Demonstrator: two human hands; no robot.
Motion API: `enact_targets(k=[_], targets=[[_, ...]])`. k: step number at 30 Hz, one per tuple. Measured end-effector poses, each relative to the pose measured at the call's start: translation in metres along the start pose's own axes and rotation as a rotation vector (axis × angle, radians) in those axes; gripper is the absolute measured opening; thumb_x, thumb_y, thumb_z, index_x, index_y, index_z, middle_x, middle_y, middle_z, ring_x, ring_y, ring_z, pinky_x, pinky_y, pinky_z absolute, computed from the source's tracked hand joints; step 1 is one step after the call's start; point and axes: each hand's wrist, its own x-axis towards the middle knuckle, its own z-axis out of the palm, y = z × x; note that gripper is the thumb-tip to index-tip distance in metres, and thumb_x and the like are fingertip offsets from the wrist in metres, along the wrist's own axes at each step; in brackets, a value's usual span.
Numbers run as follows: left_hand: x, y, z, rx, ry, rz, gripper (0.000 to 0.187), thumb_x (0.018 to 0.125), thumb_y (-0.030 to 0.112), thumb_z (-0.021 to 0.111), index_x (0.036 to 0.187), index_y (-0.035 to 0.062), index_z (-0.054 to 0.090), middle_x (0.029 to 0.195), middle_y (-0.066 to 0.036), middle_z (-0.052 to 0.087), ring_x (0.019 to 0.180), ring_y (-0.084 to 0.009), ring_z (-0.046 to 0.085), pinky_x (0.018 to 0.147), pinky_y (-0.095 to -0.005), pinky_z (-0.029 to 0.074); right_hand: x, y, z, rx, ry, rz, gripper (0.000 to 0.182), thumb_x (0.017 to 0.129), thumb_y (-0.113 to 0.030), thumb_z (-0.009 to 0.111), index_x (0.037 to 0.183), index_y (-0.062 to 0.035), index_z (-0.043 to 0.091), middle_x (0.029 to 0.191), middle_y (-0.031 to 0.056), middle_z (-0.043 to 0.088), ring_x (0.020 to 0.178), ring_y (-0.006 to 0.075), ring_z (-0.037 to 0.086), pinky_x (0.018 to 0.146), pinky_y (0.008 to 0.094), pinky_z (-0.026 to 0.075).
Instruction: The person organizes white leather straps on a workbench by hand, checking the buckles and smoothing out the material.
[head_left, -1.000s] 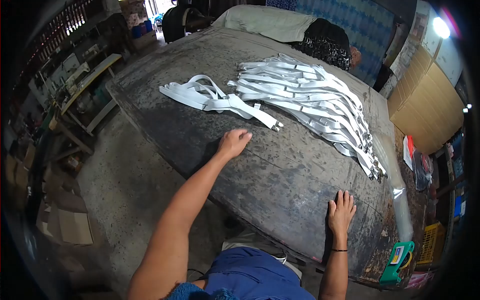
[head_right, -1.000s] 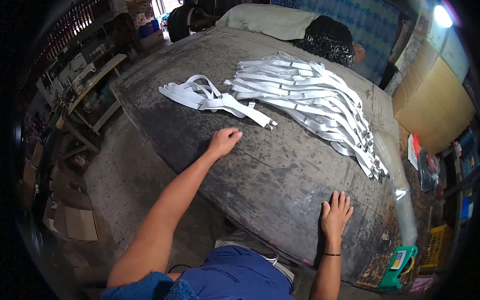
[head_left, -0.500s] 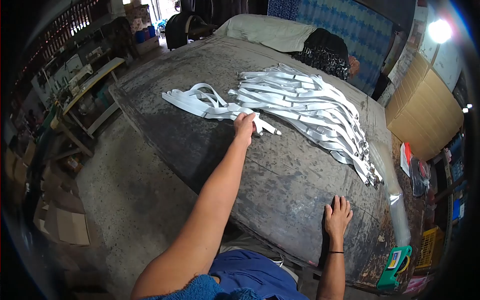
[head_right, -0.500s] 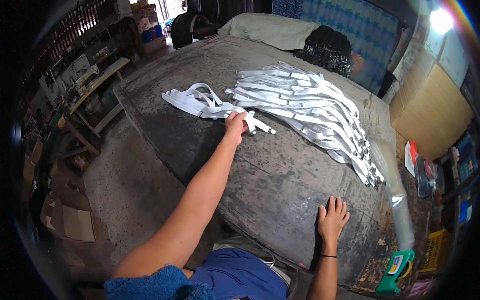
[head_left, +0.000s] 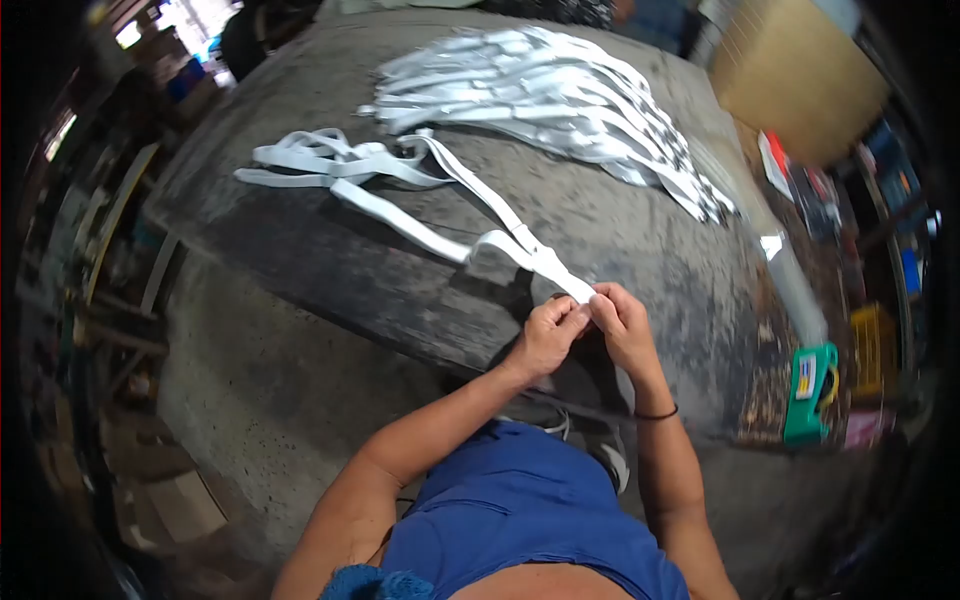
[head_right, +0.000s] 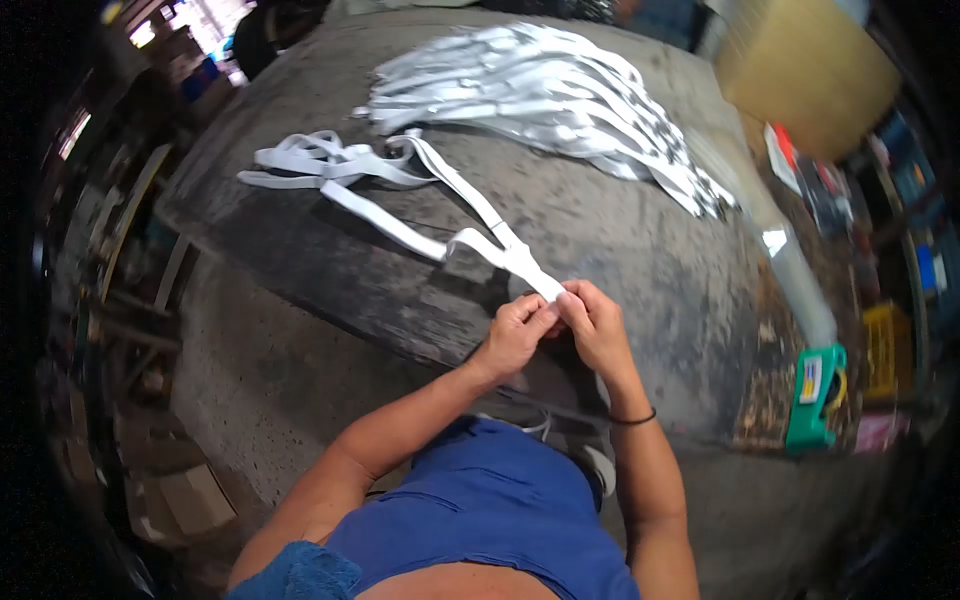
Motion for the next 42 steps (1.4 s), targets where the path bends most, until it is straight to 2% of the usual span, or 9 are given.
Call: enact_targets(k=[2, 5, 7, 11, 16, 27, 37, 40, 42], targets=[[-0.015, 0.030, 0.004, 0.303, -0.146, 0.071, 0.019, 0.095, 0.020, 0.064, 0.099, 0.0031, 0.071, 0.095, -0.007, 0.069, 0.086, -0.0168, 0.066, 0.076, -0.0306, 0.051, -0.014, 0.005, -0.020, -0.020, -0.011, 0.076, 0.020, 0.096, -0.018, 0.062, 0.095, 0.0018, 0.066, 0.070, -0.0004, 0.057, 0.065, 0.0069, 0.050, 0.058, 0.0276, 0.043], [-0.020, 0.050, -0.007, 0.713, -0.261, 0.387, 0.017, 0.089, 0.021, 0.069, 0.093, 0.0053, 0.072, 0.094, -0.012, 0.071, 0.089, -0.0302, 0.067, 0.080, -0.0396, 0.053, -0.041, 0.002, -0.078, -0.448, -0.119, 0.100, 0.024, 0.093, -0.022, 0.068, 0.091, 0.0016, 0.068, 0.066, 0.0109, 0.059, 0.062, 0.0139, 0.053, 0.060, 0.0329, 0.044], [-0.004, 0.058, -0.013, 0.851, -0.155, 0.544, 0.017, 0.085, 0.016, 0.071, 0.096, 0.0029, 0.072, 0.102, -0.014, 0.071, 0.099, -0.0336, 0.066, 0.090, -0.0412, 0.052, -0.058, 0.006, -0.106, -0.639, -0.093, 0.144, 0.023, 0.088, -0.024, 0.070, 0.090, -0.0012, 0.069, 0.069, 0.0185, 0.060, 0.061, 0.0297, 0.059, 0.060, 0.0381, 0.045], [0.027, 0.044, -0.004, 1.139, -0.320, 0.727, 0.049, 0.086, 0.029, 0.072, 0.129, 0.0091, 0.061, 0.141, -0.017, 0.052, 0.132, -0.0408, 0.047, 0.107, -0.0478, 0.040, -0.075, 0.012, -0.136, -0.859, 0.012, 0.117, 0.023, 0.084, -0.023, 0.074, 0.087, -0.0015, 0.067, 0.072, 0.0122, 0.061, 0.068, 0.0282, 0.059, 0.063, 0.0395, 0.045], [0.025, 0.021, 0.018, 1.273, -0.520, 0.587, 0.051, 0.093, 0.044, 0.061, 0.133, 0.0127, 0.059, 0.145, -0.016, 0.050, 0.137, -0.0405, 0.041, 0.113, -0.0544, 0.030, -0.082, 0.013, -0.132, -0.953, 0.196, -0.113, 0.022, 0.081, -0.021, 0.076, 0.096, -0.0075, 0.067, 0.092, 0.0087, 0.060, 0.092, 0.0315, 0.057, 0.080, 0.0421, 0.045], [0.014, 0.035, 0.036, 1.270, -0.512, 0.628, 0.048, 0.093, 0.042, 0.061, 0.128, 0.0094, 0.061, 0.137, -0.016, 0.057, 0.132, -0.0378, 0.047, 0.109, -0.0509, 0.035, -0.093, -0.001, -0.099, -0.765, 0.446, -0.307, 0.013, 0.084, -0.002, 0.067, 0.097, -0.0055, 0.069, 0.094, 0.0096, 0.065, 0.092, 0.0297, 0.061, 0.082, 0.0390, 0.048], [0.011, 0.009, 0.037, 1.293, -0.466, 0.746, 0.037, 0.086, 0.029, 0.070, 0.117, 0.0101, 0.068, 0.128, -0.012, 0.063, 0.120, -0.0355, 0.057, 0.100, -0.0480, 0.044, -0.122, -0.159, 0.074, 0.575, -0.640, -0.813, 0.028, 0.084, -0.028, 0.069, 0.096, -0.0032, 0.064, 0.096, 0.0148, 0.063, 0.092, 0.0354, 0.061, 0.082, 0.0451, 0.048], [0.010, 0.006, 0.038, 1.249, -0.406, 0.771, 0.034, 0.085, 0.029, 0.070, 0.113, 0.0107, 0.070, 0.124, -0.011, 0.066, 0.117, -0.0344, 0.060, 0.099, -0.0471, 0.046, -0.124, -0.197, 0.086, 0.416, -1.155, -0.836, 0.027, 0.095, -0.023, 0.064, 0.114, -0.0051, 0.063, 0.117, 0.0163, 0.064, 0.111, 0.0273, 0.059, 0.091, 0.0414, 0.046], [0.010, 0.005, 0.037, 1.258, -0.386, 0.764, 0.032, 0.084, 0.029, 0.071, 0.111, 0.0114, 0.071, 0.122, -0.010, 0.067, 0.116, -0.0336, 0.061, 0.098, -0.0457, 0.046, -0.111, -0.197, 0.096, 0.422, -1.011, -0.850, 0.021, 0.087, -0.022, 0.066, 0.096, -0.0044, 0.061, 0.104, 0.0156, 0.062, 0.100, 0.0317, 0.059, 0.083, 0.0441, 0.046]])
